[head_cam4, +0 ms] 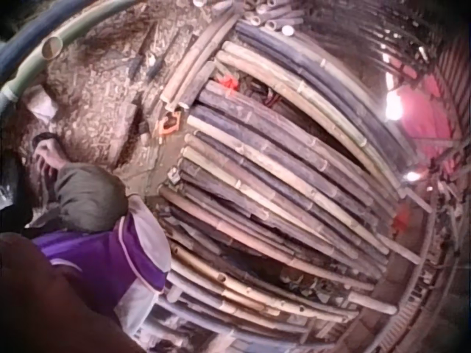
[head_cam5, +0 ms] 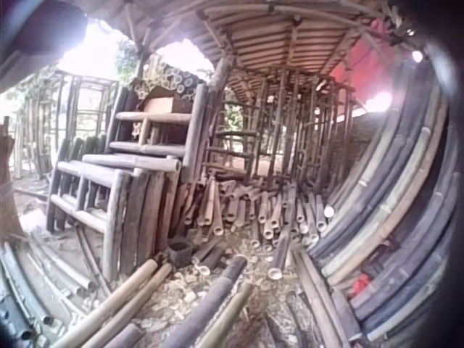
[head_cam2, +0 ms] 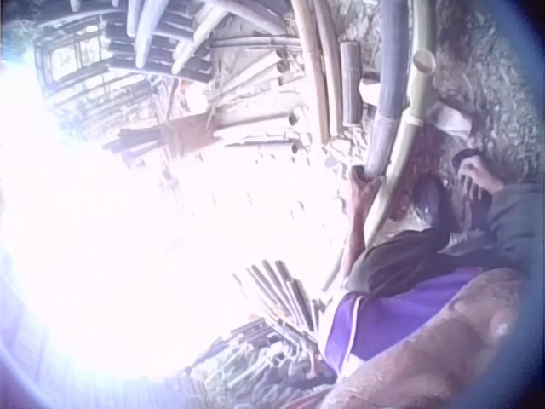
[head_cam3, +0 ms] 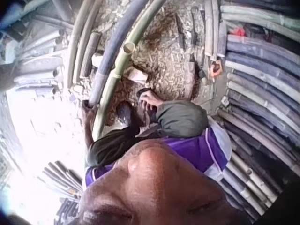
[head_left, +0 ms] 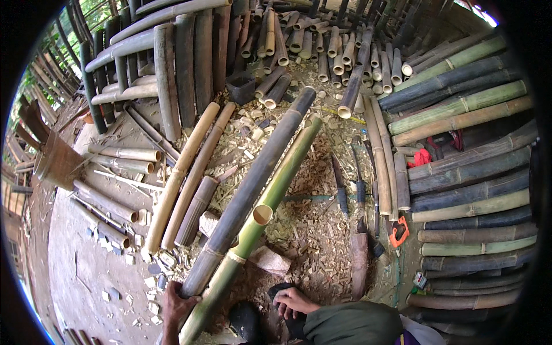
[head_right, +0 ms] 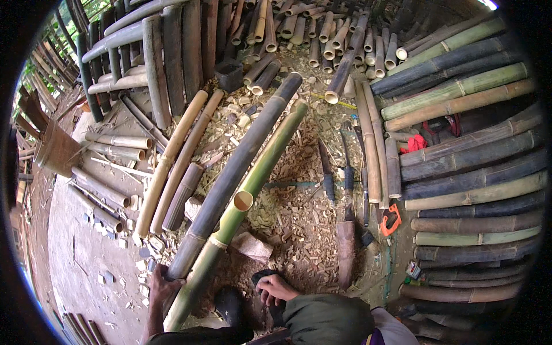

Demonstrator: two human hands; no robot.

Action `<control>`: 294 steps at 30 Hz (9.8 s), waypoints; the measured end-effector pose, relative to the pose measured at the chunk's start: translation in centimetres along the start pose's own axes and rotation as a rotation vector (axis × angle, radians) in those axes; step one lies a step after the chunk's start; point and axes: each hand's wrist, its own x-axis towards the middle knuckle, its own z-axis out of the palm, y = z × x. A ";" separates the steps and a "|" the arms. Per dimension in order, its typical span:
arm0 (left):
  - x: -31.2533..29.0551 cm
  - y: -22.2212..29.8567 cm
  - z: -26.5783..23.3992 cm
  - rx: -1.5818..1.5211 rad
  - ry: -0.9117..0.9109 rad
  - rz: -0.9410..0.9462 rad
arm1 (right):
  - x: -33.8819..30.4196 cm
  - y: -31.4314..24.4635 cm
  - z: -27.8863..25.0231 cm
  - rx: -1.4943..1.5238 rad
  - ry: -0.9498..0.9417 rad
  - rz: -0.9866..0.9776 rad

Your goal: The person uses a knife to carve and smooth the surface of a long bamboo pole, then selects another bamboo piece and continues carving. The person works on the bamboo while seated, surrounded by many bamboo poles.

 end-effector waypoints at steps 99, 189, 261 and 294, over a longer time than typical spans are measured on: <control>-31.0 -23.4 14.2 -1.107 0.565 -0.477 | -21.5 -6.3 -29.3 -0.242 0.568 -0.428; -25.4 -45.5 -1.5 -1.230 1.457 -0.356 | 17.4 -7.2 46.0 -1.882 0.106 -0.744; -25.7 -46.8 -4.5 -1.247 1.313 -0.216 | 13.3 14.3 66.3 -1.490 -0.161 -0.541; -25.0 -46.8 -4.2 -1.291 1.297 -0.246 | 9.8 9.3 60.0 -1.152 -0.171 -0.531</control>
